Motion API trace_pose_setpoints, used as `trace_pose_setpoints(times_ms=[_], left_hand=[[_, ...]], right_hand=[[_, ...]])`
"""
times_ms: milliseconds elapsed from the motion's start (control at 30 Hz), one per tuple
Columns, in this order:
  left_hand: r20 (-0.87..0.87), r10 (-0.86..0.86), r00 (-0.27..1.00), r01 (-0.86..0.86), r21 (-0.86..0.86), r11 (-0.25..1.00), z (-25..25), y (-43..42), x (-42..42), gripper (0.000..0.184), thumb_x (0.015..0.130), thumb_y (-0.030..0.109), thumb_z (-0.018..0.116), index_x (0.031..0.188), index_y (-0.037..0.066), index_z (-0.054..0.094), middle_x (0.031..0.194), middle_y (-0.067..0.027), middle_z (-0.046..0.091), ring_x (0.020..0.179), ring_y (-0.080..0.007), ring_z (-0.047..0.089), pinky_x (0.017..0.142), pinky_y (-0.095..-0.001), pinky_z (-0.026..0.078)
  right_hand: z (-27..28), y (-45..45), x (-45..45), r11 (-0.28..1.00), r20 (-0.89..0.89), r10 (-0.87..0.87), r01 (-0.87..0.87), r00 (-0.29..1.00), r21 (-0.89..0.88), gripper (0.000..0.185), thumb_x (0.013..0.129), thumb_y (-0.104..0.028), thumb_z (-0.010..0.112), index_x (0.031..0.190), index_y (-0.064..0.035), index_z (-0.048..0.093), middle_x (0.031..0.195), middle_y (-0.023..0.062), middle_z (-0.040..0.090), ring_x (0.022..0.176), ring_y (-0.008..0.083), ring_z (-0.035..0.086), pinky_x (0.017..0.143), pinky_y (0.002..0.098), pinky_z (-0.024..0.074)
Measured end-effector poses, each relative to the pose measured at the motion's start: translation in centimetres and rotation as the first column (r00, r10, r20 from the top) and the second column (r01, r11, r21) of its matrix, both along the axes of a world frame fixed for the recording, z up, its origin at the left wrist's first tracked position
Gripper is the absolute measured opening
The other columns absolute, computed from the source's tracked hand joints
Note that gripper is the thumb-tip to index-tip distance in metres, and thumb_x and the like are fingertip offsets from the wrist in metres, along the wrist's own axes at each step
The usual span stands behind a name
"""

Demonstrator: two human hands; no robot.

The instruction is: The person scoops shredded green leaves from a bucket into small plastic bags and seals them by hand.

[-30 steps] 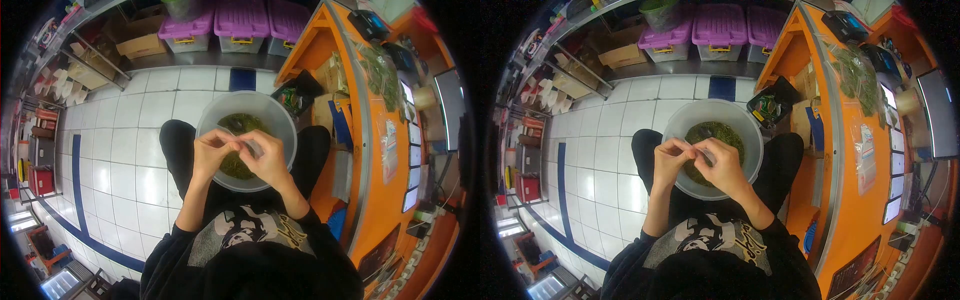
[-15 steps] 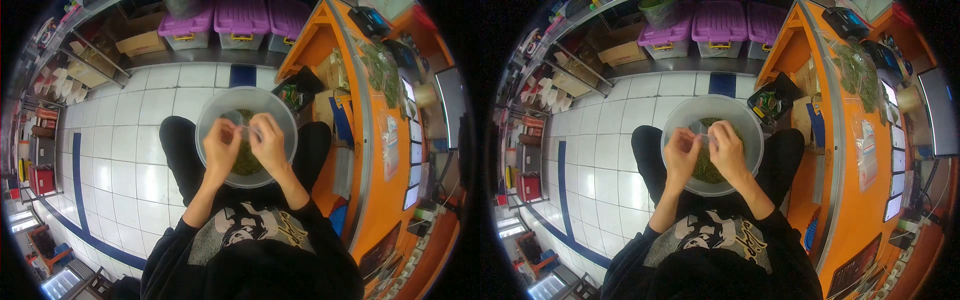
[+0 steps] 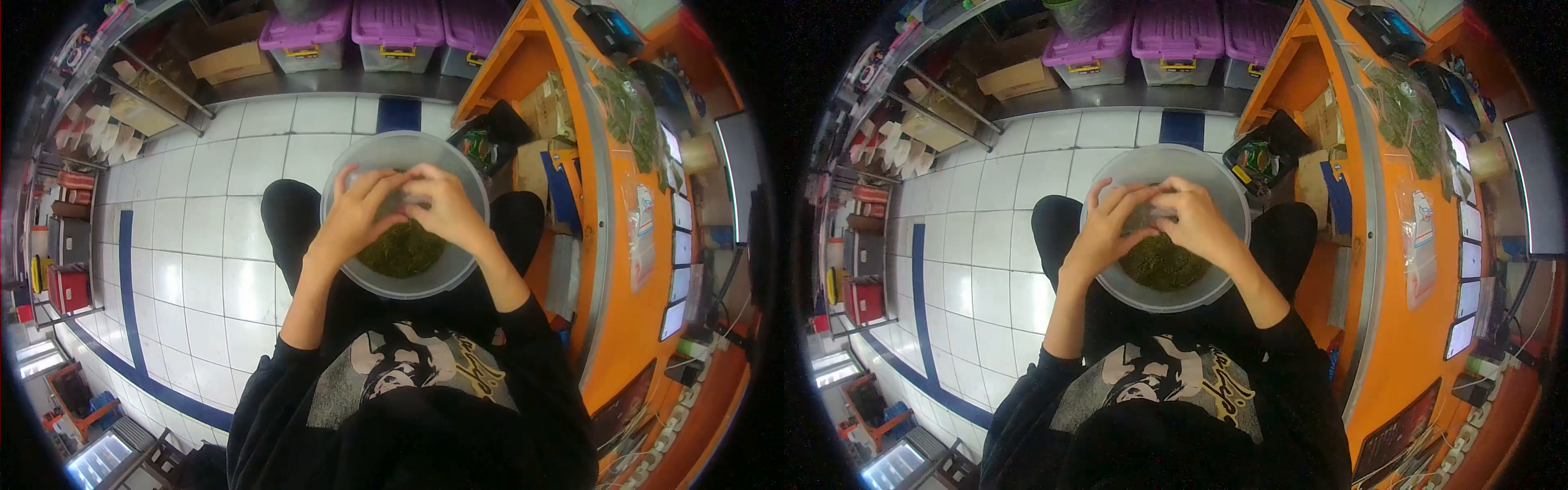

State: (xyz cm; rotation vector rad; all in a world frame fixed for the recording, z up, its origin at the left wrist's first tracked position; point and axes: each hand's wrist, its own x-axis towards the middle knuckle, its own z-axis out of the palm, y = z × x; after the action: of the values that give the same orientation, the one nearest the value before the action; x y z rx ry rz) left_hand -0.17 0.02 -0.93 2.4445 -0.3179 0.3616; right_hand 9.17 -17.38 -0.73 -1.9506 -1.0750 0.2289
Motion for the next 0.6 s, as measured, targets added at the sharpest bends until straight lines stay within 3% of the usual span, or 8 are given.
trace_pose_setpoints(times_ms=[133,200,267,300,367,500,533,600], left_hand=[[0.087,0.139,0.986,-0.134,-0.056,0.989,-0.2,1.2,-0.1,0.049,0.083,0.013,0.070,0.127,0.006,0.050,0.122,-0.0099,0.058,0.118,-0.0274,0.052,0.102,-0.0391,0.035],[-0.021,0.297,0.955,-0.279,-0.415,0.866,0.3,1.6,-0.7,0.040,0.089,0.008,0.062,0.126,0.002,0.048,0.117,-0.0114,0.059,0.110,-0.0232,0.057,0.095,-0.0337,0.042],[-0.006,0.317,0.948,-0.289,-0.433,0.854,0.2,1.9,-1.3,0.038,0.094,0.006,0.054,0.129,0.001,0.043,0.115,-0.0140,0.058,0.107,-0.0211,0.057,0.093,-0.0340,0.043],[0.040,0.327,0.944,-0.247,-0.572,0.782,0.0,2.0,-1.5,0.036,0.094,0.004,0.054,0.128,0.000,0.044,0.113,-0.0145,0.059,0.104,-0.0220,0.059,0.092,-0.0339,0.044],[0.112,0.354,0.929,-0.170,-0.719,0.674,0.1,2.2,-1.9,0.027,0.096,0.002,0.048,0.123,0.000,0.045,0.110,-0.0144,0.060,0.103,-0.0210,0.059,0.092,-0.0321,0.044],[0.027,0.334,0.942,-0.206,-0.738,0.642,0.2,3.2,-3.4,0.022,0.095,0.000,0.050,0.116,-0.002,0.048,0.112,-0.0136,0.058,0.107,-0.0203,0.056,0.094,-0.0312,0.043],[0.029,0.334,0.942,-0.205,-0.738,0.642,-0.1,3.6,-3.5,0.022,0.095,0.000,0.050,0.116,-0.002,0.048,0.112,-0.0136,0.058,0.107,-0.0203,0.056,0.094,-0.0312,0.043],[0.069,0.282,0.957,-0.152,-0.706,0.692,-0.8,4.4,-3.8,0.023,0.099,0.016,0.050,0.117,0.001,0.047,0.120,-0.0140,0.053,0.111,-0.0229,0.054,0.096,-0.0363,0.043]], right_hand=[[-2.1,0.9,3.3,0.954,-0.067,-0.187,0.197,0.980,0.225,0.018,0.075,-0.006,0.073,0.091,-0.0001,0.068,0.093,0.0139,0.064,0.085,0.0229,0.062,0.073,0.0334,0.0493],[-3.8,1.3,4.1,0.950,-0.136,-0.218,0.178,0.966,-0.258,0.017,0.076,-0.006,0.072,0.091,0.0010,0.067,0.090,0.0155,0.066,0.082,0.0273,0.065,0.073,0.0361,0.0508],[-7.4,2.0,4.2,0.735,0.012,-0.066,0.057,0.998,-0.676,0.019,0.074,-0.005,0.073,0.089,0.0026,0.065,0.090,0.0187,0.067,0.083,0.0338,0.066,0.074,0.0413,0.0522],[-8.1,2.5,3.9,0.735,0.012,-0.067,0.058,0.998,-0.675,0.019,0.074,-0.005,0.073,0.089,0.0026,0.065,0.090,0.0187,0.067,0.083,0.0338,0.066,0.074,0.0413,0.0522],[-9.5,3.5,3.5,0.368,-0.032,0.074,-0.057,0.997,-0.928,0.018,0.075,0.001,0.069,0.093,0.0004,0.067,0.099,0.0226,0.067,0.094,0.0373,0.066,0.081,0.0446,0.0546],[-9.6,3.2,2.9,0.444,0.022,0.079,-0.015,0.997,-0.896,0.014,0.076,0.005,0.065,0.090,0.0024,0.066,0.098,0.0226,0.066,0.094,0.0385,0.066,0.079,0.0442,0.0552],[-8.9,3.1,3.0,0.514,-0.004,0.001,-0.004,1.000,-0.858,0.016,0.076,0.007,0.063,0.091,0.0032,0.066,0.098,0.0227,0.066,0.094,0.0383,0.066,0.079,0.0444,0.0552],[-8.7,2.9,3.4,0.577,-0.036,-0.068,0.010,0.997,-0.817,0.018,0.076,0.009,0.061,0.092,0.0040,0.066,0.097,0.0227,0.066,0.094,0.0381,0.066,0.079,0.0447,0.0551]])
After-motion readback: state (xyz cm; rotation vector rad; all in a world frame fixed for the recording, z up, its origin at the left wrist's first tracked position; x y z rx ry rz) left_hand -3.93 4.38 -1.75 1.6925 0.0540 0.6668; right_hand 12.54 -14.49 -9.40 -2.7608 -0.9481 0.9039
